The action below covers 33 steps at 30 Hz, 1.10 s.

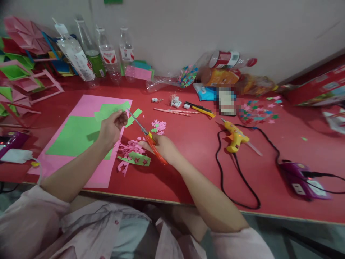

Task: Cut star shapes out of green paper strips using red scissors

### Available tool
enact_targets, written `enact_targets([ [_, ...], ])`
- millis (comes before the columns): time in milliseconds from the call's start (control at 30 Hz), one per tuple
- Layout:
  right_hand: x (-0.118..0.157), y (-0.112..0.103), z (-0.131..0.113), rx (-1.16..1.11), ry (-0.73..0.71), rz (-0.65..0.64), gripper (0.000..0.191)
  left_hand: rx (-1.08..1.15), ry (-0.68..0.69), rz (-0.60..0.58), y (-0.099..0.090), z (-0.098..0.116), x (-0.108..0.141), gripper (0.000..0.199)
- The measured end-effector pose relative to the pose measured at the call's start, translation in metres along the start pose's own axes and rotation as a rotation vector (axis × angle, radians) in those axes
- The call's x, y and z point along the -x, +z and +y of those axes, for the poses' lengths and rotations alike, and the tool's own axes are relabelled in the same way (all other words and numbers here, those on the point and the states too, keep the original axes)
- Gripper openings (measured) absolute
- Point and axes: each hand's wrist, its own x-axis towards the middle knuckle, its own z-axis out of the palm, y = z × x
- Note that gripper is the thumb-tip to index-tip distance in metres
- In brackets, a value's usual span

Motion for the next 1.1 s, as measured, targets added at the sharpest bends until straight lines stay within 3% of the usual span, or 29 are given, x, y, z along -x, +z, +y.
enact_targets([
  [233, 0.0013, 0.0008, -0.0029, -0.085, 0.010, -0.013, 0.053, -0.095, 0.052, -0.155, -0.0038, -0.0087, 0.0035, 0.016],
  [1100, 0.0046, 0.0045, -0.0044, -0.205, 0.031, -0.049, 0.052, -0.149, 0.095, -0.095, -0.0013, -0.0108, 0.0066, 0.020],
])
